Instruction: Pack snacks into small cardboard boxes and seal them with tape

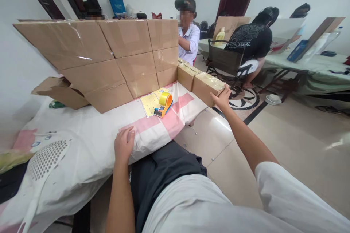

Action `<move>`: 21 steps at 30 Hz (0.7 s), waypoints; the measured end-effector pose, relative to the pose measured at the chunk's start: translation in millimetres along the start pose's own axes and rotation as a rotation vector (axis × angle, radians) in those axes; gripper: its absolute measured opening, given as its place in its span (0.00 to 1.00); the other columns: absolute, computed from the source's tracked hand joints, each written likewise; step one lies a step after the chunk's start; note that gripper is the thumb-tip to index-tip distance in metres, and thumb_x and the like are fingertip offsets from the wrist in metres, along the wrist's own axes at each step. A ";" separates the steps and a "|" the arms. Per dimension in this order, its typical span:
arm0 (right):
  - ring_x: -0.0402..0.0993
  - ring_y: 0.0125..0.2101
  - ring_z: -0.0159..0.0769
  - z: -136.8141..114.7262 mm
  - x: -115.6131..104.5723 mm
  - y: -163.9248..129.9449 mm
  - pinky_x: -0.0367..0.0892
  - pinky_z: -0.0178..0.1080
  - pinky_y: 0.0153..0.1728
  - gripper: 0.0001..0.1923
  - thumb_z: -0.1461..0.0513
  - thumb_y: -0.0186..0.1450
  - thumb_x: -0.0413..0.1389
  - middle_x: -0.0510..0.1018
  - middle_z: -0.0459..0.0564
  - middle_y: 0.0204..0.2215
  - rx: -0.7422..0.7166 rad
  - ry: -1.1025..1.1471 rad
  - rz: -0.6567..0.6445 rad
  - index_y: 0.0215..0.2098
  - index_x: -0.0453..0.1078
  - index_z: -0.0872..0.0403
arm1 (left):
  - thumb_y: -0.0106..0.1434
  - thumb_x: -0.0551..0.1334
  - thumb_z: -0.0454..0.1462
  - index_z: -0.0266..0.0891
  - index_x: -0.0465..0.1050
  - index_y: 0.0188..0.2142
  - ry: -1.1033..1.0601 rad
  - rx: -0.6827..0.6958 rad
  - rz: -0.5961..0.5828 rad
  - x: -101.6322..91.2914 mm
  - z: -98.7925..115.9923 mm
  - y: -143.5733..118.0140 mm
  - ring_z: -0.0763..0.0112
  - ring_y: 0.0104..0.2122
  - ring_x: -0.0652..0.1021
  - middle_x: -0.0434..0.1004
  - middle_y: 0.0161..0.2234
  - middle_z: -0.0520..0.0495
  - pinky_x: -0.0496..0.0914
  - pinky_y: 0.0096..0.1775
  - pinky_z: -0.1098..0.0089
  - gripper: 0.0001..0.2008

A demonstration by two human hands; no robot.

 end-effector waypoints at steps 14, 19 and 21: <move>0.52 0.62 0.62 -28.0 -22.6 -21.1 0.57 0.63 0.60 0.53 0.43 0.51 0.64 0.54 0.66 0.59 -0.047 0.084 0.043 0.65 0.49 0.57 | 0.71 0.48 0.49 0.38 0.78 0.48 0.075 -0.002 -0.028 4.6 2.0 -2.6 0.50 0.49 0.77 0.81 0.48 0.38 0.71 0.50 0.53 0.25; 0.56 0.60 0.58 -69.1 -45.3 -68.7 0.58 0.61 0.61 0.49 0.45 0.53 0.64 0.58 0.60 0.56 -0.222 0.212 0.128 0.64 0.50 0.54 | 0.71 0.49 0.49 0.39 0.78 0.48 0.086 0.008 -0.031 5.6 2.9 -3.7 0.50 0.48 0.77 0.82 0.47 0.40 0.71 0.50 0.55 0.24; 0.57 0.60 0.57 -93.4 -35.4 -75.3 0.57 0.62 0.61 0.49 0.45 0.54 0.65 0.58 0.60 0.55 -0.313 0.236 0.068 0.65 0.50 0.53 | 0.71 0.49 0.49 0.40 0.78 0.47 0.092 0.015 -0.031 6.0 3.8 -4.0 0.50 0.48 0.78 0.82 0.47 0.40 0.71 0.49 0.55 0.23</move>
Point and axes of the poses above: each hand's wrist, its own y-axis towards the middle knuckle, its own x-axis out of the palm, z = x × y, the point moved 9 cm from there along y, towards the middle knuckle
